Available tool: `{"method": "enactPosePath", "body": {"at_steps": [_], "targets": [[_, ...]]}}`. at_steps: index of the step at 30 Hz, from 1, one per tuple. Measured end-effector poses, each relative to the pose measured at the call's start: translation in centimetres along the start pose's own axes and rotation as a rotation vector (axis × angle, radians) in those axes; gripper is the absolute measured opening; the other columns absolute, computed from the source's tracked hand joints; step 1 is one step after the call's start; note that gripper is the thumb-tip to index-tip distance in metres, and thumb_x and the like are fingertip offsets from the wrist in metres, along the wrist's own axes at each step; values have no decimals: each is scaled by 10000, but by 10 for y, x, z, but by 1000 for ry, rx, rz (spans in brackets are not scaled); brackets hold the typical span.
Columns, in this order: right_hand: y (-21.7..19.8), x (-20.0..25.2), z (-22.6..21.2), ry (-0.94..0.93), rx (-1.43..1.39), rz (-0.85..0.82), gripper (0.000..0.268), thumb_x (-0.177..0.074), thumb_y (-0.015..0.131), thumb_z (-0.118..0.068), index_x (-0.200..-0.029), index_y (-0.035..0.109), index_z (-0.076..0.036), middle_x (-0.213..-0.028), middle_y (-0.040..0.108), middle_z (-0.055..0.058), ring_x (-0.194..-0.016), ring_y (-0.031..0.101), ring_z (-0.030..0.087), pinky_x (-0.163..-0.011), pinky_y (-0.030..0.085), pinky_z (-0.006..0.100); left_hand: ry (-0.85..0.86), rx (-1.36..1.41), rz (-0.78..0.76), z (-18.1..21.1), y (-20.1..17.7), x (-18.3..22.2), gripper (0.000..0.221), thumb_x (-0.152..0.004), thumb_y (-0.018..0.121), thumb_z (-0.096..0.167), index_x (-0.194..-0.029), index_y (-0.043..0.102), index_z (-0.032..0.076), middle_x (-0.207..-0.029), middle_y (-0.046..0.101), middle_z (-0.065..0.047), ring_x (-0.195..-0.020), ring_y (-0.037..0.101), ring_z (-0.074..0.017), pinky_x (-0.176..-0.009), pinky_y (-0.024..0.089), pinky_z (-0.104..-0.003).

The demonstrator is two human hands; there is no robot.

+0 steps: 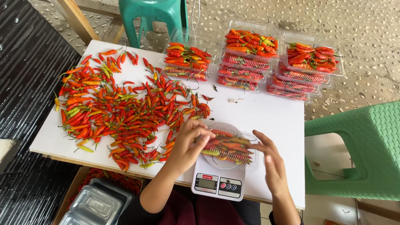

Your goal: The person picks up chili peppers from a pile on a table and places them into plastic containers by hand, using a digital scale to weigh the containers.

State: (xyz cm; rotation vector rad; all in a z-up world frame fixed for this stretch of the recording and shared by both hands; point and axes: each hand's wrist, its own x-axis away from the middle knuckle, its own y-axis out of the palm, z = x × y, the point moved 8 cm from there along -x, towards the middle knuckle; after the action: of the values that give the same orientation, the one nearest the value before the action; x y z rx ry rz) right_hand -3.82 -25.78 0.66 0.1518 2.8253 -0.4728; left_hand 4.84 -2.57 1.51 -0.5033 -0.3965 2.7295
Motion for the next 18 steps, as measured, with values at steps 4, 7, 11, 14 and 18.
{"method": "enactPosePath", "body": {"at_steps": [4,7,11,14,18], "targets": [[7,12,14,40,55,77,283,-990,550,-255,-1149,710,-84,-1578,420,177,-1501,382,309,-1192,325,495,80,-128,59,6,2,14,131,-946,650,245,-969,725,140,-1084,554,-56,-1108,546,-233,-984,405,-384],[6,16,23,52,68,123,192,-955,618,-209,-1096,711,-119,-1582,397,161,-1518,364,316,-1156,406,523,19,-123,84,0,0,22,163,-937,650,267,-1052,655,152,-1147,509,-85,-1190,518,-250,-1028,378,-407],[4,22,55,257,-85,167,476,-865,691,-201,-1296,508,-121,-1542,387,90,-1348,467,283,-935,523,387,-236,-10,15,-25,4,31,487,-911,675,302,-1322,499,109,-1175,517,-82,-837,576,-139,-726,520,-273],[4,26,79,495,-225,119,621,-830,700,-172,-1388,448,-64,-1353,544,109,-1092,580,233,-852,547,356,-351,37,-44,-37,6,31,603,-889,697,313,-1397,446,105,-1049,576,-50,-695,567,-106,-631,501,-261],[6,25,91,604,-155,-2,530,-878,749,-273,-1304,631,19,-951,694,194,-853,694,272,-814,544,413,-277,249,-78,-68,12,31,694,-907,747,157,-1452,352,-11,-854,589,-152,-621,706,-220,-534,576,-289]]}}
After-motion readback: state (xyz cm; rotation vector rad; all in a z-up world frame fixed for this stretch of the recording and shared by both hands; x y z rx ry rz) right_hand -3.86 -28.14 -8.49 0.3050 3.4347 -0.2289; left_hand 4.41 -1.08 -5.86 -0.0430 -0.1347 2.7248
